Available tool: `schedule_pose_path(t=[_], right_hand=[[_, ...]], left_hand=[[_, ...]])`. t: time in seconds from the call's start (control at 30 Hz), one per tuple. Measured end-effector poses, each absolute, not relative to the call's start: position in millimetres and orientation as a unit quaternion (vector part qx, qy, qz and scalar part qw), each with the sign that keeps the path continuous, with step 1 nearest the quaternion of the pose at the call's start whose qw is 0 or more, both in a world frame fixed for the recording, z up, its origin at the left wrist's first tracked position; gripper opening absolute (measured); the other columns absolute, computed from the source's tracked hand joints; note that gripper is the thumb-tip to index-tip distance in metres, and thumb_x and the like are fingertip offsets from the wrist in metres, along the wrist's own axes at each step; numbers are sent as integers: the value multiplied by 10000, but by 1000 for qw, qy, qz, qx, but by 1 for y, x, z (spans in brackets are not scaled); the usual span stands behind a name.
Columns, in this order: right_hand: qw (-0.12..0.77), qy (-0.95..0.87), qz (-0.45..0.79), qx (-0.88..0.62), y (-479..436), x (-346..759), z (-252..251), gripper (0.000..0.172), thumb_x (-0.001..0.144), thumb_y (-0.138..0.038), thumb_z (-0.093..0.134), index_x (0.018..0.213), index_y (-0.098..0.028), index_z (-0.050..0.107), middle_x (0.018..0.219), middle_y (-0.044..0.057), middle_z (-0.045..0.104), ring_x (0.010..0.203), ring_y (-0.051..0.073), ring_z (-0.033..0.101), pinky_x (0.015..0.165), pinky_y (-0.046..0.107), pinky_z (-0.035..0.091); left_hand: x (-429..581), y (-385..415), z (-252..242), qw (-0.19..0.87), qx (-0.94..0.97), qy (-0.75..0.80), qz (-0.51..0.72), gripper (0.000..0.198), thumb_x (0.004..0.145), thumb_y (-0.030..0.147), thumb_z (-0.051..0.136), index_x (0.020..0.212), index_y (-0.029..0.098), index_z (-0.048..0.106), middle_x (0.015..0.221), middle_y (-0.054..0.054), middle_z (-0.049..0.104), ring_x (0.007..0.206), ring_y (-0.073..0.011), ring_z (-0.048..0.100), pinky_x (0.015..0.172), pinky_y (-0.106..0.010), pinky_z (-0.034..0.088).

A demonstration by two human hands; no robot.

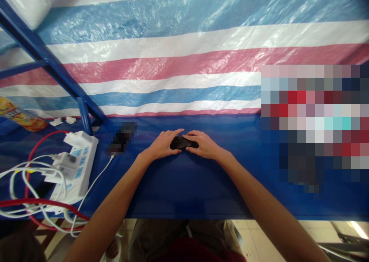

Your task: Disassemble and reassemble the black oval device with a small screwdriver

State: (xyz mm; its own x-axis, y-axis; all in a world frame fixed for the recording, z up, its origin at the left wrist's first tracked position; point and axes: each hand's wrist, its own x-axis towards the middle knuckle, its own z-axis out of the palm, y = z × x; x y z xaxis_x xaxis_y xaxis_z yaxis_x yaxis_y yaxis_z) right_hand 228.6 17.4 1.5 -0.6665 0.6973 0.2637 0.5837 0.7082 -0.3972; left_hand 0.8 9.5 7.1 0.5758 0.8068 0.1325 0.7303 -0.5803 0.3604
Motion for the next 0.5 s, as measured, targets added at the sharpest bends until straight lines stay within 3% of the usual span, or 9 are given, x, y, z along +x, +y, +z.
schedule_pose_path(t=[0.5], right_hand=[[213, -902, 138, -348, 17, 228, 2, 470, 820, -315, 616, 1271, -190, 577, 1211, 128, 590, 1104, 265, 555, 975, 438, 427]], left_hand=[[1, 10, 6, 130, 876, 440, 146, 767, 764, 393, 683, 1424, 249, 320, 1312, -97, 534, 1146, -284, 512, 982, -417, 361]])
